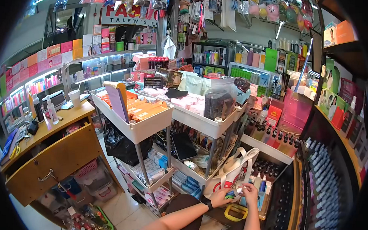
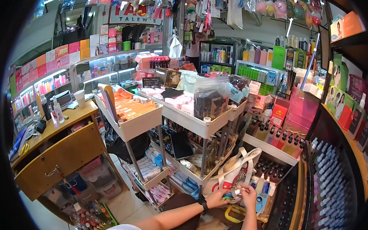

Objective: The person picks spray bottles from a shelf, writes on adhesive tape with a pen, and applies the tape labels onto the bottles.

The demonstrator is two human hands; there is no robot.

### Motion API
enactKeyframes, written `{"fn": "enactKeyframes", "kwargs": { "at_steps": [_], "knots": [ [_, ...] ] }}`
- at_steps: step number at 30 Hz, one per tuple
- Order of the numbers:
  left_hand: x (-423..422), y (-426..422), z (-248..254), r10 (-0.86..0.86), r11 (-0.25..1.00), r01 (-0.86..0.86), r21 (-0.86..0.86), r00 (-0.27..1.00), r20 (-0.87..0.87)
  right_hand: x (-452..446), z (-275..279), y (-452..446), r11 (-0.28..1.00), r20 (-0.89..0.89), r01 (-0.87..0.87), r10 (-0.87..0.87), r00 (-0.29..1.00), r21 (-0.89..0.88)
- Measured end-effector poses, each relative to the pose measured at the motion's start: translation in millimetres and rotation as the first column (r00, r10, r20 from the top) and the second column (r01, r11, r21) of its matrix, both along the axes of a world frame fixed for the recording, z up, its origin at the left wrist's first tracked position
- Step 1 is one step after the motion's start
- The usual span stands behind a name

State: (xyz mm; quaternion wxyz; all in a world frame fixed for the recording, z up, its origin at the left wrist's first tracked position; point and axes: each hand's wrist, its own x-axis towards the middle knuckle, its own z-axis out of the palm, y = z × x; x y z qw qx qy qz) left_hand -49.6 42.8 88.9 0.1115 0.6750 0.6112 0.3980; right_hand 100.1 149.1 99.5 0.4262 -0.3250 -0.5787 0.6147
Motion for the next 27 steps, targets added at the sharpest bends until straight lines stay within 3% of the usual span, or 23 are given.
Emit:
{"fn": "enactKeyframes", "kwargs": {
  "at_steps": [5,12,27],
  "knots": [
    [-3,5,-11,0.017,1.0,-0.017,-0.011,0.999,-0.032,6,-1,0,0.999,0.028,-0.042,0.043,0.999,-0.023],
    [-8,6,-17,0.025,1.0,-0.024,0.009,0.999,-0.036,6,-8,-1,0.988,0.288,-0.02,-0.024,0.957,0.151],
    [-8,2,-11,0.009,1.0,-0.01,-0.021,0.998,-0.066,7,5,-11,0.98,0.445,-0.156,0.085,0.892,0.127]
  ]
}}
